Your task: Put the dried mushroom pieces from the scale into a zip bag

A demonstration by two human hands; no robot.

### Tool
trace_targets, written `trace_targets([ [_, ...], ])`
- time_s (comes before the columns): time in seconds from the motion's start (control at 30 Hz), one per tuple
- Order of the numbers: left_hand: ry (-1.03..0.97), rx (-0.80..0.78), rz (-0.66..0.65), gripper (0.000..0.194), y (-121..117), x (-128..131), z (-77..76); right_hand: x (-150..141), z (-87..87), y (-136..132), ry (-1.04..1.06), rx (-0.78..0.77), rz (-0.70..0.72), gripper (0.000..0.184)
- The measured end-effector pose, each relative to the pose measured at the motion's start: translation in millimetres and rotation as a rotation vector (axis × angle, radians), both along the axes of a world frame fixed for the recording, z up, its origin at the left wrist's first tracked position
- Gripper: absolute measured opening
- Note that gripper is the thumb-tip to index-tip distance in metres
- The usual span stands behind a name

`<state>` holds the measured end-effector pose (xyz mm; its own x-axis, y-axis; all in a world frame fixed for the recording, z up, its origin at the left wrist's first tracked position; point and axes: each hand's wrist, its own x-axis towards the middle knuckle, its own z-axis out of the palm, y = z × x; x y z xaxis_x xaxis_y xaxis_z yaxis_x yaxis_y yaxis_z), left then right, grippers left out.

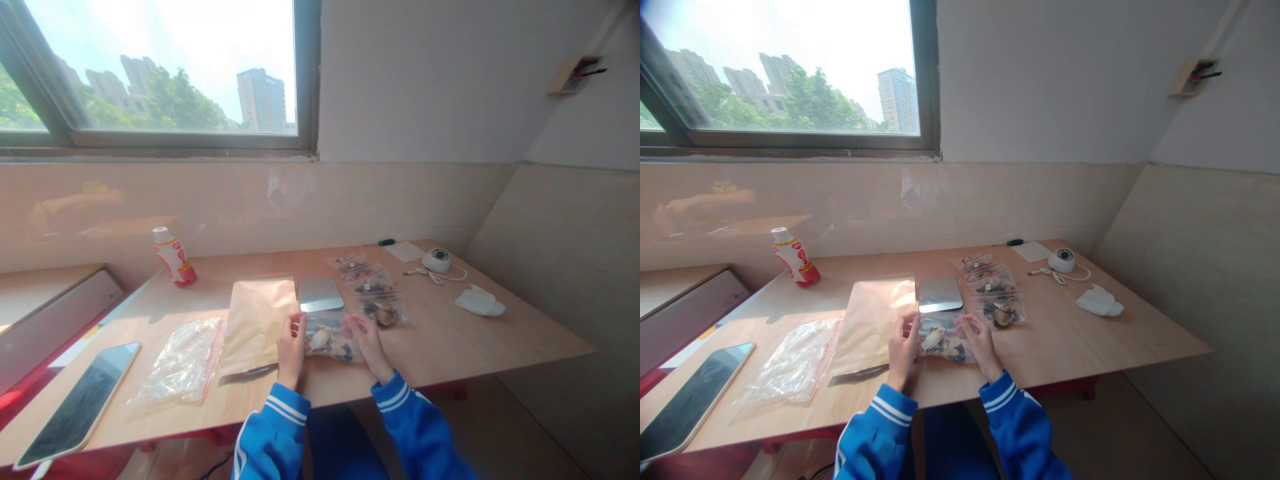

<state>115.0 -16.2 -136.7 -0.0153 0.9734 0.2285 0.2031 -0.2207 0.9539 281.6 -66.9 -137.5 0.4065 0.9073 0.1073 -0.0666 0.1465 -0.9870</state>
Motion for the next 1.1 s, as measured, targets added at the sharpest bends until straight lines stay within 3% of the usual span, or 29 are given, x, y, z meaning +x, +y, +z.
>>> trace_targets([
  [0.57, -0.064, -0.031, 0.007, 0.044, -1.7, -1.0, 1.7, 4.8, -2.3, -9.5, 0.072, 0.035, 0.091, 0.031],
  [0.73, -0.048, -0.034, 0.019, 0.043, -1.4, -1.3, 1.0, 5.6, -4.0, -6.7, -0.014, 0.034, 0.032, 0.030],
  [1.1, -0.033, -0.030, 0.003, 0.043, 0.4, -1.0, -3.2, 5.4, 0.8, -6.1, 0.046, 0.038, -0.116, 0.035],
])
